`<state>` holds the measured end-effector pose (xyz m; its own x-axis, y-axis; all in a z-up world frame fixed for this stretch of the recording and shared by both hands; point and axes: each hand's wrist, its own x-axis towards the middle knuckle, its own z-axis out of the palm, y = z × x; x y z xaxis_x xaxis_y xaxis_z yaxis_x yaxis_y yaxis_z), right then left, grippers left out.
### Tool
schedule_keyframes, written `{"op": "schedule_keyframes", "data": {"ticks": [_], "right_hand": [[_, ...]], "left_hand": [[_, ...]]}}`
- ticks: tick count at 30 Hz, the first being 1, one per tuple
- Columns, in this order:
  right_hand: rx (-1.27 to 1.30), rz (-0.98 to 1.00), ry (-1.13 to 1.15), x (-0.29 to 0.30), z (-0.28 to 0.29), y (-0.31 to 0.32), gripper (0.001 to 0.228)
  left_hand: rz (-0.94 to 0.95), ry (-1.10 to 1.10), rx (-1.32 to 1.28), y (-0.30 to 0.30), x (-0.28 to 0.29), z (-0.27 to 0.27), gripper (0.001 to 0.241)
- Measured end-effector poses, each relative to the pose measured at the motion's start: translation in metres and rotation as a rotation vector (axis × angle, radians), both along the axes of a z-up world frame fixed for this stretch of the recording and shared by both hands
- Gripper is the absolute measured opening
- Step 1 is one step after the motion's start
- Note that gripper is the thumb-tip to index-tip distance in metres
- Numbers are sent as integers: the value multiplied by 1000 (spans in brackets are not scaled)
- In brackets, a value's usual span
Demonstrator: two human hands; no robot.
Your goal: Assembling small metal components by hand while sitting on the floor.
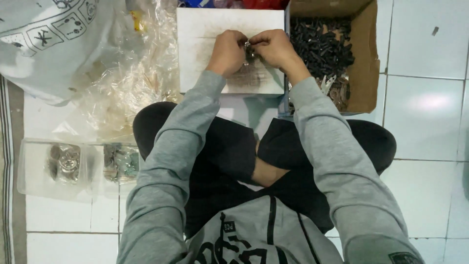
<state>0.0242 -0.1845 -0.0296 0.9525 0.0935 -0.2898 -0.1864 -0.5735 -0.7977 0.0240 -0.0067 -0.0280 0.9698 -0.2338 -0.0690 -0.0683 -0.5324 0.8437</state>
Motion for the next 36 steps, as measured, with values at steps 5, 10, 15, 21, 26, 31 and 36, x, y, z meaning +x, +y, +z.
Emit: {"op": "schedule_keyframes", "data": {"ticks": [5, 10, 15, 21, 26, 31, 36], "right_hand": [[-163, 32, -90, -2, 5, -4, 28], [-317, -48, 48, -6, -8, 15, 34], [-190, 56, -166, -7, -1, -13, 42], [-438, 31, -5, -44, 56, -128, 37], [-598, 50, 317, -79, 47, -166, 39], [-650, 107, 617, -87, -5, -182, 40], [-680, -16, 471, -79, -34, -211, 13]], "left_hand": [[96, 93, 148, 20, 15, -20, 41], [113, 100, 425, 22, 28, -77, 30], [123, -68, 264, 15, 7, -44, 50], [-153, -401, 182, -19, -16, -8, 29], [-422, -418, 231, -112, -56, 2, 26], [-598, -561, 433, -192, -74, -91, 27], [-411, -209, 935, -244, -64, -187, 25]]}}
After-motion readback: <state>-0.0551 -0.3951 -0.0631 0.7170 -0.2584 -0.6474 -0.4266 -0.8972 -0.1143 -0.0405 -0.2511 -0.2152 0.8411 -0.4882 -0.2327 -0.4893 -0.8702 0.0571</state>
